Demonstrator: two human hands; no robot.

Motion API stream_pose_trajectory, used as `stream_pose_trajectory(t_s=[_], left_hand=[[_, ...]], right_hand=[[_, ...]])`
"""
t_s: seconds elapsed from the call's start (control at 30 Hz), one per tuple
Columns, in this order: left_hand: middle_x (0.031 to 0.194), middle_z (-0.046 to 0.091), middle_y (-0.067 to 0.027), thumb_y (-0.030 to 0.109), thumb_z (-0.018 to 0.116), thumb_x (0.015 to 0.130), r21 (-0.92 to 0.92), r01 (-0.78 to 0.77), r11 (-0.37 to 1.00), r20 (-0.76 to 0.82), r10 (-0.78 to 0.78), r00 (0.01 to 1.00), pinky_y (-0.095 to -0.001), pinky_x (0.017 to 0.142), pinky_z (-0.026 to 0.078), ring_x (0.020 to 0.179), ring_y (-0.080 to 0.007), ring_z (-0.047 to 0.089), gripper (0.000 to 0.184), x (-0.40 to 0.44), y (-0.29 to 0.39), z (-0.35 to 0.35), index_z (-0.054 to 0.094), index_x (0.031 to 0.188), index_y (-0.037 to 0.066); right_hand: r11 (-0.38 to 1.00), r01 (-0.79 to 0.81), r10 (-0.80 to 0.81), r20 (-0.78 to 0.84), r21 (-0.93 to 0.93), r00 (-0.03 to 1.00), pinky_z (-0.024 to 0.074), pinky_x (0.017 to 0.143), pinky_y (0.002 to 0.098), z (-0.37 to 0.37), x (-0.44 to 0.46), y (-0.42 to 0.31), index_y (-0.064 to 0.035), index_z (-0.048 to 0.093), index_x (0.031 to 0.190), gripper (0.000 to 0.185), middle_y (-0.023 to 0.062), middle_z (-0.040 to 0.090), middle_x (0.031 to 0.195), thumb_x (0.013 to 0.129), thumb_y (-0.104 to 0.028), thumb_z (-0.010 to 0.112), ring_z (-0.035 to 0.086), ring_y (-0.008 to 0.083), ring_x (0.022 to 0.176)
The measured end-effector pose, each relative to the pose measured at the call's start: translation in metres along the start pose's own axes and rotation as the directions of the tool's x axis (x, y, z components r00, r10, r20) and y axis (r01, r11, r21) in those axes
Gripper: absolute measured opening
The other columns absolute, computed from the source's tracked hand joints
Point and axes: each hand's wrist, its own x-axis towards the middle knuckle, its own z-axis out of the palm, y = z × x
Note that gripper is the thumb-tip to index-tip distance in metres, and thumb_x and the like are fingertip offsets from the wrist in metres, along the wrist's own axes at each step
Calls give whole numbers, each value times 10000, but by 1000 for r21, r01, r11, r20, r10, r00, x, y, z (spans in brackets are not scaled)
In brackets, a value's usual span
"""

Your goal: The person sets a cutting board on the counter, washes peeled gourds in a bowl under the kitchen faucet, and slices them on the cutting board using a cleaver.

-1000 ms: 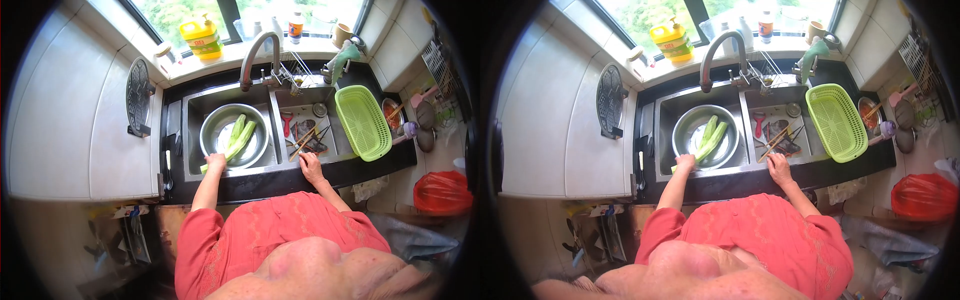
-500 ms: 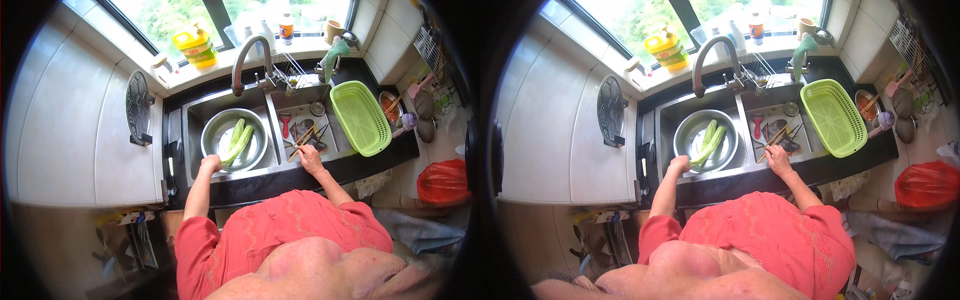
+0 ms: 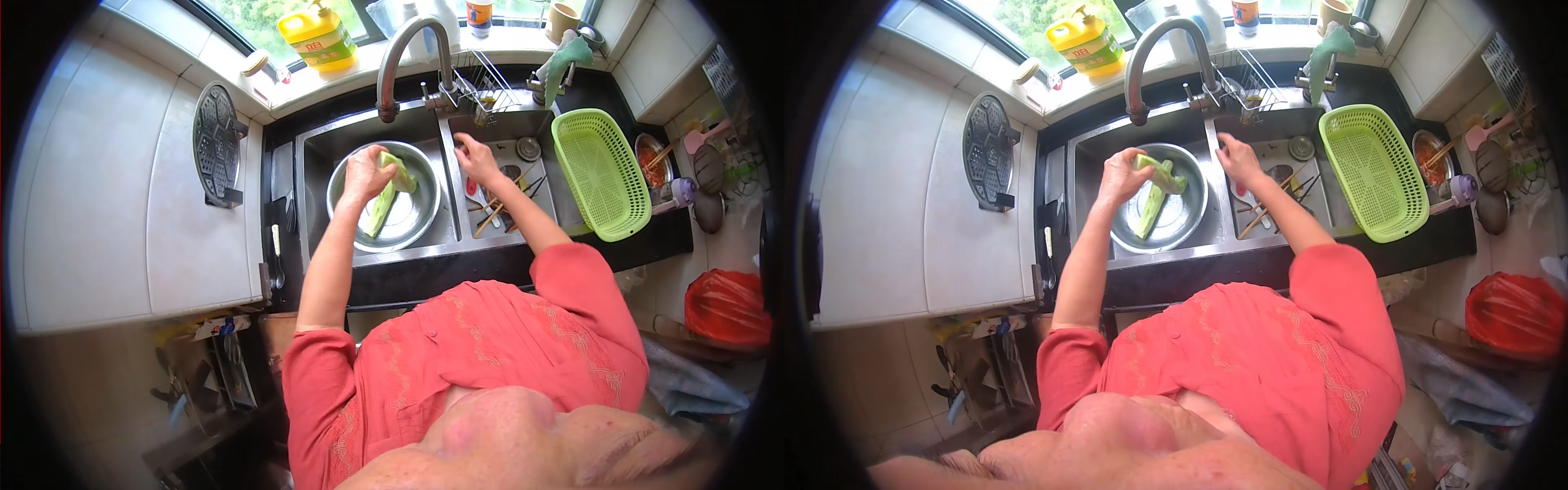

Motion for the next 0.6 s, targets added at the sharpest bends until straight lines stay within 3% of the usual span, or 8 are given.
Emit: stream_pose_trajectory(t_s=[0.13,0.23,0.33,0.4,0.47,0.5,0.53,0.6], left_hand=[[852,675,-175,306,694,677,-253,139,958,-120,-173,978,-383,788,508,827,-315,660,356,4,-1,24,668,924,52],[820,675,-169,315,693,677,-330,133,934,-203,-208,957,-378,752,513,785,-300,666,354,10,-12,34,664,909,49],[796,672,-147,302,713,684,-332,122,935,-247,-212,946,-371,733,516,763,-281,666,331,16,-7,34,650,898,58],[790,667,-145,301,722,700,-315,79,946,-299,-178,938,-368,718,517,759,-275,665,316,19,-1,33,639,887,60],[779,664,-143,324,729,709,-374,152,915,-250,-257,934,-373,712,517,773,-275,666,337,29,-19,48,616,863,47],[755,661,-142,336,723,732,-299,154,942,-278,-241,930,-365,684,522,700,-254,671,343,30,-14,45,594,850,41],[664,625,-83,235,711,796,-452,138,882,-240,-269,933,-260,443,505,503,-142,625,269,30,-7,42,574,836,7],[657,619,-83,253,706,806,-609,206,766,-137,-358,924,-256,407,499,474,-143,621,286,29,7,37,563,840,7]], right_hand=[[1000,-23,23,-9,13,1000,494,731,441,32,59,2,-27,485,1224,452,172,651,773,826,-203,607,641,354,765],[992,-80,90,-115,96,989,529,494,317,66,105,15,-32,370,1332,547,102,642,729,873,-227,595,628,174,525],[988,-152,148,-165,-13,975,534,476,306,98,154,34,-24,385,1313,530,101,639,725,878,-247,590,640,182,548],[960,-277,278,-19,43,960,542,450,310,82,167,17,12,553,1007,297,109,632,689,896,-264,555,646,187,529],[905,-400,389,101,143,916,536,435,324,59,164,-19,18,572,855,251,103,619,615,900,-225,530,635,196,483],[951,-309,308,33,5,951,531,426,330,69,169,-9,17,575,831,237,102,612,583,899,-202,516,631,202,469],[966,-218,217,-26,-140,976,526,417,336,73,171,-3,16,579,807,229,100,606,551,898,-179,502,628,208,454],[983,-162,158,-45,-88,986,530,449,344,78,169,10,13,585,778,220,127,608,544,889,-156,498,630,224,456]])
